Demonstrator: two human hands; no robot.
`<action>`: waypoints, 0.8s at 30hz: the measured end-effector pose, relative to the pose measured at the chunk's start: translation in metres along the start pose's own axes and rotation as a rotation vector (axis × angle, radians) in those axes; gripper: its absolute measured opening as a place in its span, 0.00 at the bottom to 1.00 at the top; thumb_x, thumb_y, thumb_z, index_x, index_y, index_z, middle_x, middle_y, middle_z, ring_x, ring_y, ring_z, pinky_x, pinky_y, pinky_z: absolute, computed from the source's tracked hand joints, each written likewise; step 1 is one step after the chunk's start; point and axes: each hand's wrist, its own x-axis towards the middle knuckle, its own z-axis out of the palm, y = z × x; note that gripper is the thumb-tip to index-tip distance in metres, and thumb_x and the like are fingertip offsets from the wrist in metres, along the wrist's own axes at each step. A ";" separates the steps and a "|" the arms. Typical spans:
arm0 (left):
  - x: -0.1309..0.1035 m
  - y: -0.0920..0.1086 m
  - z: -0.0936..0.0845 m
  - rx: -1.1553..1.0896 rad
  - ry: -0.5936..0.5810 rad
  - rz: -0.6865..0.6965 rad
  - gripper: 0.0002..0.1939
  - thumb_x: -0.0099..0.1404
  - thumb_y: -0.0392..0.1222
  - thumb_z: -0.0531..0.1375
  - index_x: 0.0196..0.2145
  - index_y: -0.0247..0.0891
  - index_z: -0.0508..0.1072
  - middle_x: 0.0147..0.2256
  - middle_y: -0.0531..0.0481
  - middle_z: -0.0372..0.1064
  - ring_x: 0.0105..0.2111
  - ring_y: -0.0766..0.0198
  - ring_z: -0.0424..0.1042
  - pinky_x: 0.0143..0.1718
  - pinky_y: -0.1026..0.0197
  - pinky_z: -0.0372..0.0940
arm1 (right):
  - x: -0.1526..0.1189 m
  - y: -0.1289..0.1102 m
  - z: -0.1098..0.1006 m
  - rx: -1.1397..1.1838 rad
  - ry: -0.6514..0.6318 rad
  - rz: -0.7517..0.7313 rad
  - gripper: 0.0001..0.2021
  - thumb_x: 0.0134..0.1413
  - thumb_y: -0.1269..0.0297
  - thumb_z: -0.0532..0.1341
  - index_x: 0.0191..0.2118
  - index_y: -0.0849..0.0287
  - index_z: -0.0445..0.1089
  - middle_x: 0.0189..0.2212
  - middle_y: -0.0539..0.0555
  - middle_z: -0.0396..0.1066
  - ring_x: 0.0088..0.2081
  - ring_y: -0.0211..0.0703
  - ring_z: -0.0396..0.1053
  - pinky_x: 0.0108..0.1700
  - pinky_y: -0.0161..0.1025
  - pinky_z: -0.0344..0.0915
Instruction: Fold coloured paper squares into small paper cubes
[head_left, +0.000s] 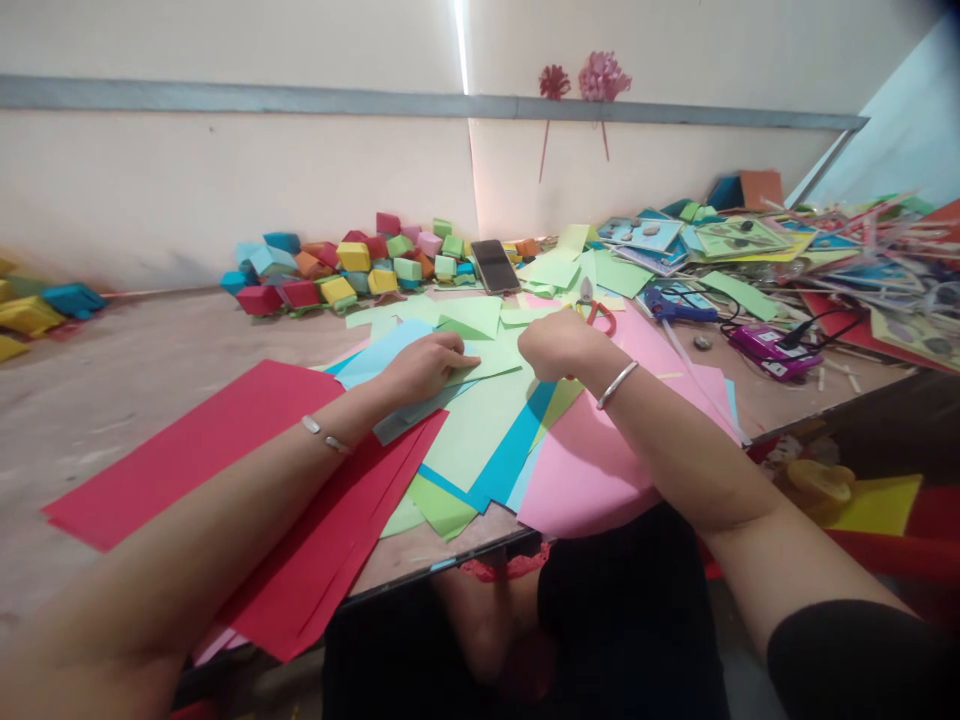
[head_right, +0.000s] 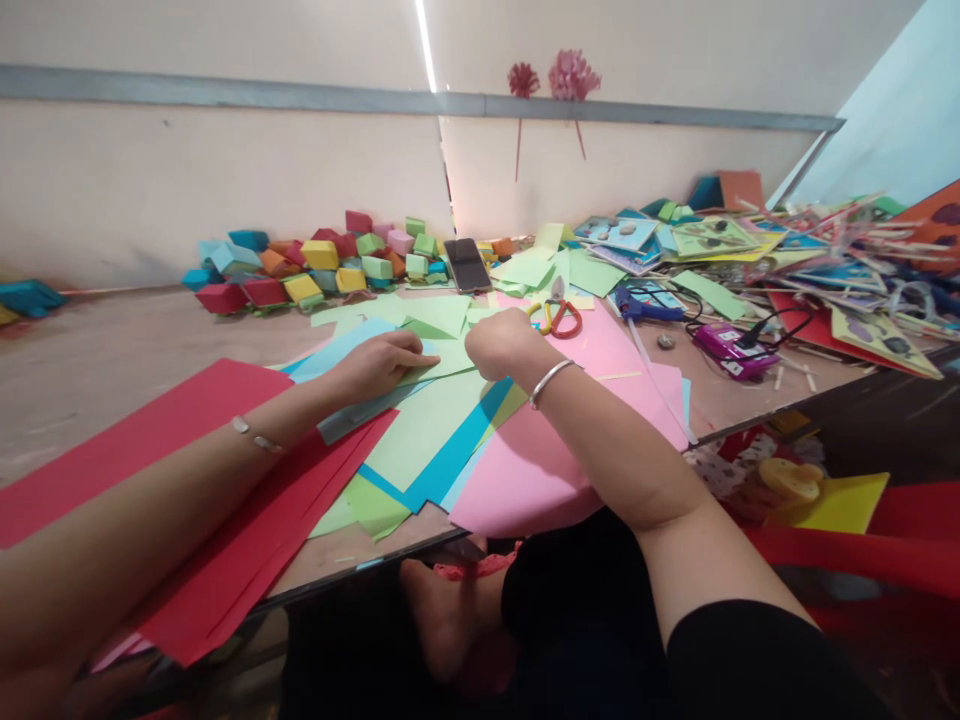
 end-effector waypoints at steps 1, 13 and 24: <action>0.000 0.000 0.000 -0.006 0.001 -0.004 0.23 0.70 0.50 0.49 0.40 0.42 0.83 0.33 0.45 0.71 0.32 0.60 0.66 0.34 0.60 0.59 | -0.001 -0.002 0.000 0.008 0.015 -0.033 0.13 0.44 0.78 0.63 0.38 0.61 0.78 0.32 0.63 0.77 0.41 0.57 0.75 0.39 0.46 0.67; 0.008 0.031 0.000 0.051 0.025 -0.282 0.17 0.68 0.49 0.52 0.37 0.40 0.79 0.37 0.45 0.72 0.39 0.55 0.70 0.38 0.58 0.62 | 0.005 -0.030 0.011 -0.007 -0.034 -0.193 0.14 0.50 0.75 0.62 0.43 0.59 0.78 0.40 0.63 0.78 0.46 0.57 0.74 0.44 0.47 0.67; 0.011 0.021 -0.010 -0.028 -0.132 -0.373 0.20 0.57 0.55 0.64 0.43 0.40 0.77 0.35 0.47 0.69 0.36 0.57 0.70 0.36 0.58 0.62 | 0.002 -0.027 0.009 -0.011 -0.040 -0.194 0.12 0.51 0.75 0.62 0.42 0.60 0.78 0.40 0.63 0.78 0.46 0.57 0.74 0.43 0.47 0.66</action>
